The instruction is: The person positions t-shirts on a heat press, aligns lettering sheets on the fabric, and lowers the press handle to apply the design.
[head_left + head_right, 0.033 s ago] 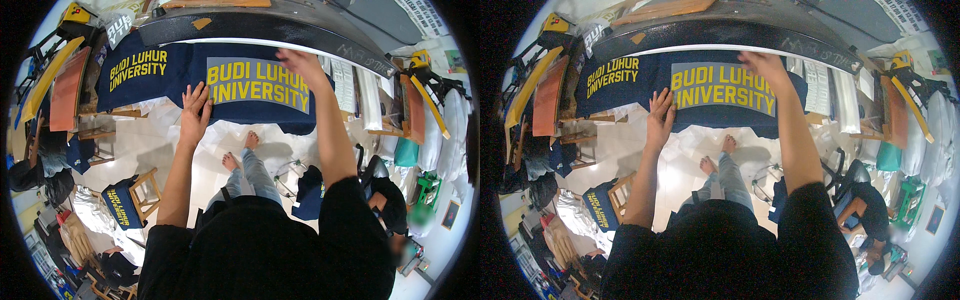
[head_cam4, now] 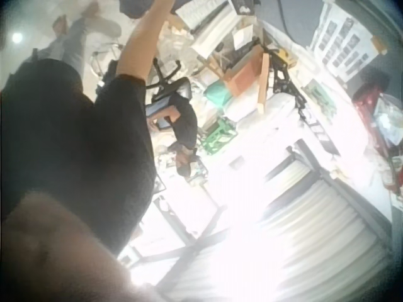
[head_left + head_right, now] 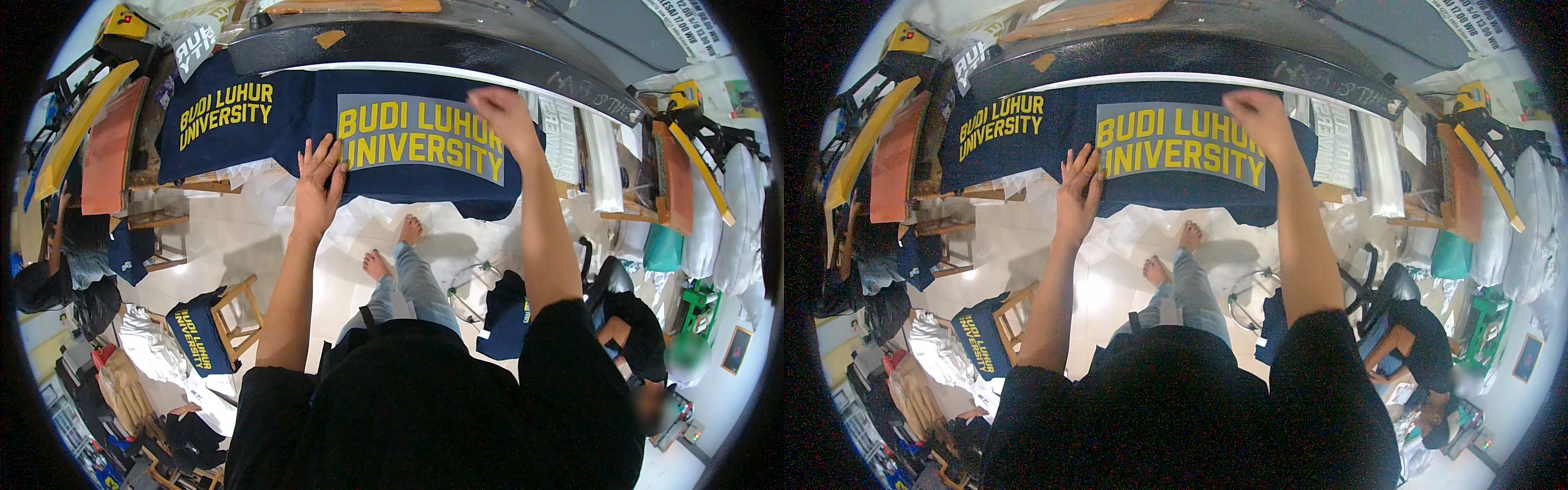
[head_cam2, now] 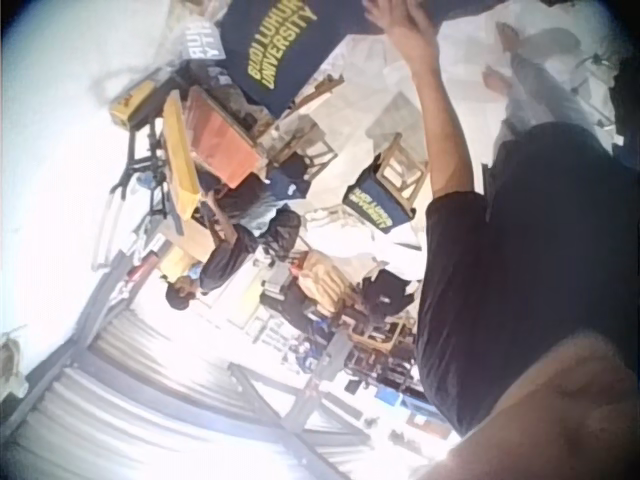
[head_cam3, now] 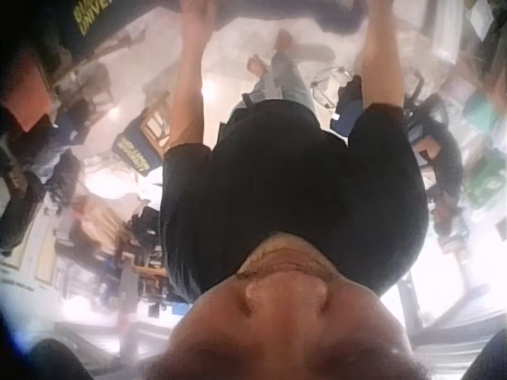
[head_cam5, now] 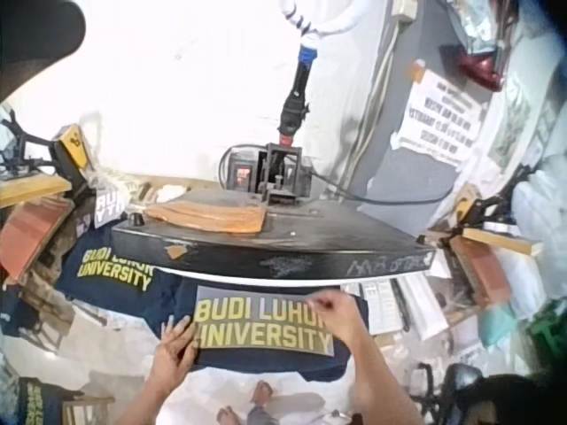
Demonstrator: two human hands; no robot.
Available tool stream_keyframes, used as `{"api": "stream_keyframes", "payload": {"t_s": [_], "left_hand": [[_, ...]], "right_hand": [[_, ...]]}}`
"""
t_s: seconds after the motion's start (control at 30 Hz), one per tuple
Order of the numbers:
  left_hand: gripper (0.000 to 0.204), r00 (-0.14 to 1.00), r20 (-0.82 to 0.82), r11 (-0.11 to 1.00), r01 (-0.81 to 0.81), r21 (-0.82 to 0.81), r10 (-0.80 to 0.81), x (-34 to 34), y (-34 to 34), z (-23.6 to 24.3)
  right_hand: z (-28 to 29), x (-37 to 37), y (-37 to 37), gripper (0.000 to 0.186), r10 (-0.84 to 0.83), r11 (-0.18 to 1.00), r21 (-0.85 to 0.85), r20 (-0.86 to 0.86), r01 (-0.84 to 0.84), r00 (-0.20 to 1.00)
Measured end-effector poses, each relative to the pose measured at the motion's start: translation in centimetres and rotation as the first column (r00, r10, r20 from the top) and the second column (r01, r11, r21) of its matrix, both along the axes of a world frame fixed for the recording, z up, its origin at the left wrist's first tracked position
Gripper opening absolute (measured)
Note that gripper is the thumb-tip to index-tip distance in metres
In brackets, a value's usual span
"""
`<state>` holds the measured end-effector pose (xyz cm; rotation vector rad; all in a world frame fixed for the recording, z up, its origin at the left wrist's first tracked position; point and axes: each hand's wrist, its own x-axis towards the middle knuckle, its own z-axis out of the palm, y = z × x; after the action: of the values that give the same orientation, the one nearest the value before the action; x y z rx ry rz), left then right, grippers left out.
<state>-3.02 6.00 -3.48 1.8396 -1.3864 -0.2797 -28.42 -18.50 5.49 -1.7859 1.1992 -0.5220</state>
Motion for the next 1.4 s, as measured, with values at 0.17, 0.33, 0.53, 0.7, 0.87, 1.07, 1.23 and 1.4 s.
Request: {"api": "stream_keyframes", "payload": {"t_s": [0.17,0.33,0.53,0.7,0.87,1.07,1.23,1.4], "left_hand": [[0.040,1.000,0.008,1.000,0.008,-0.007,-0.008,0.0,-0.3,-0.4],[0.039,0.999,-0.028,0.998,0.034,0.044,-0.033,0.5,-0.2,0.1],[0.039,0.996,-0.014,0.987,0.090,0.134,-0.089,1.6,0.1,1.1],[0.039,0.994,-0.014,0.980,0.107,0.167,-0.107,2.1,0.0,1.1],[0.040,0.991,-0.038,0.980,0.136,0.143,-0.132,2.5,0.1,1.0],[0.040,0.986,-0.057,0.975,0.166,0.146,-0.159,2.7,0.1,1.3],[0.040,0.987,-0.045,0.972,0.161,0.168,-0.156,2.6,0.1,1.7],[0.041,0.988,-0.022,0.976,0.151,0.159,-0.150,2.4,0.2,1.6]], "right_hand": [[-3.1,-8.4,3.3,0.023,0.033,0.845,-0.512,-0.241,-0.155,0.970],[-4.4,-9.7,3.9,0.024,0.090,0.737,-0.623,-0.293,-0.261,0.952],[-4.7,-9.9,4.3,0.025,0.094,0.733,-0.634,-0.264,-0.246,0.960],[-4.7,-10.1,4.2,0.025,0.116,0.721,-0.644,-0.250,-0.255,0.961],[-5.2,-10.2,4.0,0.026,0.111,0.730,-0.639,-0.239,-0.242,0.965],[-5.6,-10.4,4.1,0.027,0.094,0.752,-0.617,-0.250,-0.233,0.964],[-5.5,-10.4,4.1,0.027,0.098,0.753,-0.610,-0.268,-0.247,0.958],[-5.5,-10.3,4.2,0.027,0.083,0.771,-0.593,-0.265,-0.230,0.961]]}}
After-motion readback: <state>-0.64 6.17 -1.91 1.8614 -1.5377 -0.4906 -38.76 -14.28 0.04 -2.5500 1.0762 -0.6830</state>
